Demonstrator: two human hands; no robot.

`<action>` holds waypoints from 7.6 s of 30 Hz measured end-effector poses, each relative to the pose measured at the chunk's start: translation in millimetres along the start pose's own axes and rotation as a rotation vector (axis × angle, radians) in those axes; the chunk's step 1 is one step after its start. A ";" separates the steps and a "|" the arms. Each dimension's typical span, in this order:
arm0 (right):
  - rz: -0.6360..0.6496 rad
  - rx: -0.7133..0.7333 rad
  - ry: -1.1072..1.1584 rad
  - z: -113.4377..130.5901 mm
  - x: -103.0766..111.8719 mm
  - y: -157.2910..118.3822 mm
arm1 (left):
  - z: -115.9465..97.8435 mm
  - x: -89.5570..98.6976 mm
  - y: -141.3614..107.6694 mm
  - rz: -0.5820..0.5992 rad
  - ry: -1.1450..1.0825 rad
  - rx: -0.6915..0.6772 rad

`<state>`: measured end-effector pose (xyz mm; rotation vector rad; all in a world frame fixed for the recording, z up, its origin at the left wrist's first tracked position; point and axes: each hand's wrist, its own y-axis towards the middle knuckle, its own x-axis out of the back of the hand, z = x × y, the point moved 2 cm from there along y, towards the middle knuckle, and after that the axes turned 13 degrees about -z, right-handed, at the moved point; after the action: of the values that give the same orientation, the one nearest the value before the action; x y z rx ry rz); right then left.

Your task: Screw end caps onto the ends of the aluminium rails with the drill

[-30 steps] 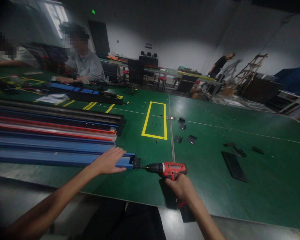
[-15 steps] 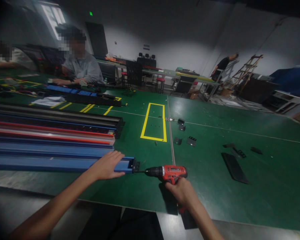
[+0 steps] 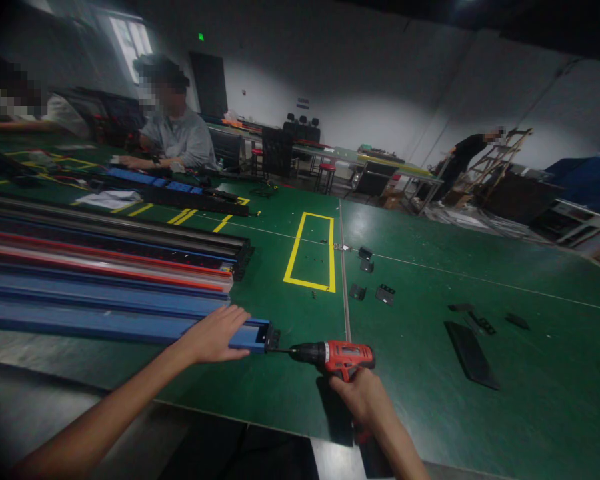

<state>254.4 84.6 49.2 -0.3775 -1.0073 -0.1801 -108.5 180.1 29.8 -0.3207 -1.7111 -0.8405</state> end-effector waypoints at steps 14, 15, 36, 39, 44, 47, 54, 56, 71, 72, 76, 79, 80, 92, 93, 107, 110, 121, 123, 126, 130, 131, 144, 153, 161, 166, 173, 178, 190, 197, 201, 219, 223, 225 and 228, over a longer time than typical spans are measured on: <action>0.025 0.011 -0.002 -3.7 -2.2 2.8 | -4.1 7.3 3.4 0.045 -0.008 0.045; 0.024 0.014 -0.003 -3.2 -1.7 2.7 | -4.0 7.3 3.3 0.045 -0.009 0.046; 0.026 0.012 0.039 -4.6 -0.3 0.6 | -4.5 8.6 4.6 0.036 -0.007 0.039; 0.036 0.013 0.023 0.0 2.0 -1.0 | -3.8 7.2 3.5 0.027 0.004 0.033; 0.029 0.009 0.019 3.3 3.5 -1.6 | -3.1 6.5 2.9 0.033 0.007 0.030; 0.032 0.008 0.008 -1.0 1.5 0.1 | -3.3 7.2 3.6 0.055 0.003 0.029; 0.039 0.032 -0.001 -7.1 -1.2 2.2 | -3.3 7.3 4.5 0.063 0.004 0.024; 0.046 0.025 -0.008 -5.6 -0.7 1.6 | -3.0 6.9 4.4 0.059 0.005 0.021; 0.028 -0.013 -0.045 4.3 4.0 0.2 | -4.6 5.2 -0.7 0.032 0.095 -0.145; 0.029 -0.009 -0.041 5.0 4.1 0.0 | -4.7 5.3 -1.5 0.032 0.100 -0.188; 0.017 0.011 -0.033 5.0 3.3 -0.1 | -3.7 5.4 -2.6 0.018 0.097 -0.260; 0.000 0.027 -0.025 4.3 2.5 0.5 | -3.2 4.8 -2.2 0.013 0.081 -0.256; -0.001 0.033 -0.023 4.2 2.1 0.6 | -3.2 4.6 -2.1 0.015 0.079 -0.256; 0.002 0.042 -0.013 5.9 3.4 -0.4 | -2.1 4.7 -3.1 0.013 0.098 -0.286; 0.002 0.047 -0.008 5.8 3.3 -0.3 | -2.4 5.0 -3.1 0.011 0.098 -0.285; 0.014 -0.009 -0.036 3.9 2.8 0.3 | -3.1 4.9 -3.7 0.002 0.072 -0.270; 0.016 0.009 -0.026 2.1 1.6 0.9 | -3.1 4.6 -3.0 0.013 0.099 -0.275; 0.029 0.009 0.013 -5.6 -1.3 2.5 | -4.2 5.1 -3.1 0.022 0.064 -0.254; 0.034 0.020 0.010 -4.4 -0.5 1.8 | -4.1 5.6 -3.1 0.018 0.060 -0.253; 0.040 0.015 -0.006 -2.6 0.5 0.8 | -3.9 5.4 -3.4 0.016 0.064 -0.255; 0.031 0.035 -0.003 -2.4 1.3 0.8 | -3.6 4.2 -4.0 0.018 0.103 -0.266; 0.031 0.046 0.006 -2.8 1.4 0.9 | -3.6 4.0 -4.1 0.020 0.113 -0.267; 0.012 0.025 -0.041 5.0 2.7 -0.2 | -3.6 4.1 -2.5 0.034 0.190 -0.318; 0.031 0.032 -0.002 0.8 2.7 -0.6 | -3.3 2.6 -3.5 -0.001 0.213 -0.331; 0.032 0.013 -0.015 1.1 1.7 0.2 | -4.2 3.7 -1.7 0.017 0.220 -0.327; 0.028 0.004 -0.036 8.4 5.1 -2.3 | -4.6 4.5 -0.3 0.031 0.220 -0.323; 0.022 0.008 -0.037 3.4 2.6 0.2 | -4.8 5.3 -0.5 0.064 0.171 -0.281; 0.020 0.019 -0.049 4.0 2.2 1.4 | -4.6 4.5 0.2 0.087 0.123 -0.245; 0.019 0.008 -0.031 2.7 1.0 1.2 | -4.9 4.4 0.2 0.075 0.108 -0.219; 0.016 0.007 -0.034 2.3 1.5 1.3 | -4.6 3.7 -0.2 0.061 0.099 -0.210; 0.024 0.008 -0.044 3.5 2.0 0.4 | -4.7 4.2 -0.1 0.060 0.100 -0.209; 0.017 0.022 -0.056 4.4 1.9 1.1 | -4.3 4.3 -0.5 0.070 0.125 -0.222; 0.018 0.017 -0.053 2.7 1.6 1.7 | -5.4 4.9 0.0 0.051 0.115 -0.222; 0.015 0.024 -0.041 1.8 1.4 1.7 | -6.8 5.5 0.3 0.049 0.114 -0.224; 0.016 0.030 -0.039 1.6 1.2 1.2 | -6.3 5.0 0.5 0.065 0.119 -0.222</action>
<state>254.2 86.4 50.7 -0.3626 -1.0444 -0.1436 -105.3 175.2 35.2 -0.4643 -1.4923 -0.9840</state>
